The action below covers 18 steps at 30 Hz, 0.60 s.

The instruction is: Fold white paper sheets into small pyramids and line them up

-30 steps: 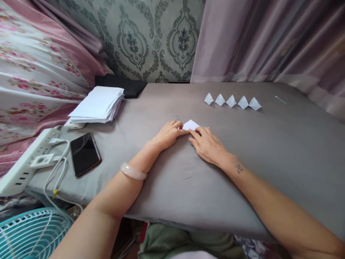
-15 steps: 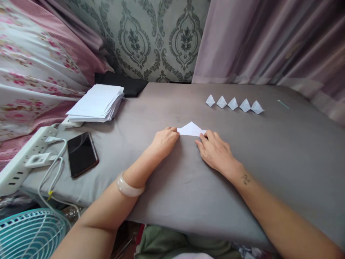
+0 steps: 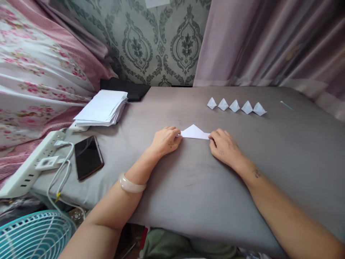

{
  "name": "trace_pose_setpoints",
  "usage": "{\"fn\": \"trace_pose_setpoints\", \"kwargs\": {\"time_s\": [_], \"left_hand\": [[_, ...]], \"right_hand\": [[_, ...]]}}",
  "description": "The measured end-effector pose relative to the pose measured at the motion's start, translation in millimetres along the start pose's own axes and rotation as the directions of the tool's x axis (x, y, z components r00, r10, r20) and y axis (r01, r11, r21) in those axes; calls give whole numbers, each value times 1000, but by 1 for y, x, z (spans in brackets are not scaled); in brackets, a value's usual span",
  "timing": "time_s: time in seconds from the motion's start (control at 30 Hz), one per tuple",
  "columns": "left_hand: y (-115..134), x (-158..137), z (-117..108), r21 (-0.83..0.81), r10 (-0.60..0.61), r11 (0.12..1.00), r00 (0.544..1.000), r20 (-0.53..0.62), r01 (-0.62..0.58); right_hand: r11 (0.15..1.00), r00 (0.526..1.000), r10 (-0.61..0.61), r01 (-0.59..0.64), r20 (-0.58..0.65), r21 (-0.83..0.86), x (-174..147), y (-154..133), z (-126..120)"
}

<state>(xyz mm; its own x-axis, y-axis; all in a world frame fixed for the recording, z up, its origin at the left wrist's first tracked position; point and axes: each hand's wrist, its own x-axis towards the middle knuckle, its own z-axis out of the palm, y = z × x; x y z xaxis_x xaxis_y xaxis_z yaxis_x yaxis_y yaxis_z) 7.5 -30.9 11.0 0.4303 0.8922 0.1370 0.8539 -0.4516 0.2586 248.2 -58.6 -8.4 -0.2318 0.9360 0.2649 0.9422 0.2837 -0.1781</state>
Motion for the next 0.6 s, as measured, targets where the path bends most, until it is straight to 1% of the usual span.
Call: {"fn": "trace_pose_setpoints", "kwargs": {"time_s": [0.03,0.1,0.2,0.27,0.33,0.4,0.47,0.5,0.53,0.57,0.6], "left_hand": [[-2,2,2,2,36,999,999,-15,-36],[-7,7,8,15,103,995,994,-28,-102],[-14,14,14,22,200,980,979,-43,-199],[-16,17,17,76,280,959,956,-86,-274],[-13,18,18,158,360,925,930,-71,-346],[-8,20,17,227,396,895,918,-11,-384],[-4,21,16,248,378,896,926,6,-367],[-1,22,15,228,355,912,934,-27,-340],[1,22,13,181,321,936,943,-92,-301],[3,22,12,99,265,963,948,-176,-251],[6,21,10,-18,186,980,948,-259,-197]], "right_hand": [[997,1000,4,-4,4,74,3,6,3],[978,999,50,-49,4,202,7,15,7],[952,997,77,-70,-13,298,11,19,11],[937,993,111,-93,-35,336,11,18,12],[915,986,158,-124,-60,383,12,17,14],[886,975,204,-145,-88,439,14,16,13],[847,954,267,-166,-134,504,16,16,11],[821,934,316,-179,-169,542,17,15,9],[786,905,373,-191,-205,588,18,14,6],[740,875,427,-194,-227,644,19,13,2],[682,852,471,-186,-230,707,20,12,-2]]}}
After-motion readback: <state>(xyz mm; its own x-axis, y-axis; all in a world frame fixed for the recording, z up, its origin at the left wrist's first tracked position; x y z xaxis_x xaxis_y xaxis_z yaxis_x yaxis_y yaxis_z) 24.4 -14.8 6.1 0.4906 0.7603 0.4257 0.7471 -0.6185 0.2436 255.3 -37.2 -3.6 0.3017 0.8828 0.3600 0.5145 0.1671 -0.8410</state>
